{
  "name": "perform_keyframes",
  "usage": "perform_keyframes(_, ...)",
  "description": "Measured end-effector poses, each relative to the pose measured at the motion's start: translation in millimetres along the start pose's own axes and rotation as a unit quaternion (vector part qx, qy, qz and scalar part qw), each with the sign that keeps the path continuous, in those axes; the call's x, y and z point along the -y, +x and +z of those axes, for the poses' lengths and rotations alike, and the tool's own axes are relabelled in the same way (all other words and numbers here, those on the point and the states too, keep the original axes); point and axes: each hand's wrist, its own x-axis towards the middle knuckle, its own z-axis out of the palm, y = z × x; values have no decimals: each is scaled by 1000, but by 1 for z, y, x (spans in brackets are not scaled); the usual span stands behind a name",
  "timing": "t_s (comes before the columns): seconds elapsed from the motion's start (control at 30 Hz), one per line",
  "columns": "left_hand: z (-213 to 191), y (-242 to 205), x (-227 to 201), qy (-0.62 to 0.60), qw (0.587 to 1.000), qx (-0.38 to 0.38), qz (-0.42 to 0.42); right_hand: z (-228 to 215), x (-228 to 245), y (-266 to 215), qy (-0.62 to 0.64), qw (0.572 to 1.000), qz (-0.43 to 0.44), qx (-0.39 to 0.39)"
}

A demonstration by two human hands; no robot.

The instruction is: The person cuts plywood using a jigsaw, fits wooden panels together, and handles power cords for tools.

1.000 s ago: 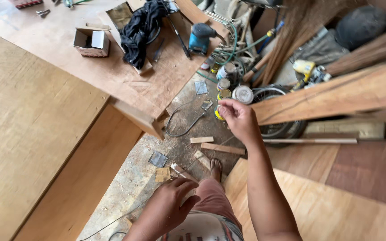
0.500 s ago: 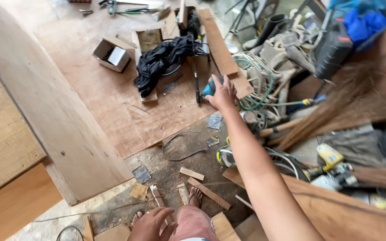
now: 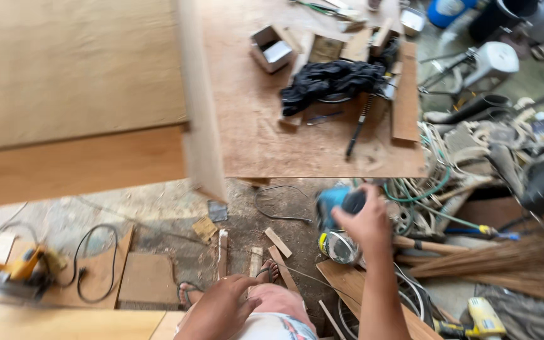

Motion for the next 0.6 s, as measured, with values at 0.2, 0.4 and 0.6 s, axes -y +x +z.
perform_keyframes(0.2,-21,-61,-1,-51,997,23,-54,65,97,-153,14,937,-239,254)
perform_keyframes(0.4,20,-84,66,-277,926,-216,-140,119,218,-235,43,859,-397,320)
perform_keyframes(0.6,-23,-85,130,-603,662,-440,68,138,332,-312,58,806,-499,313)
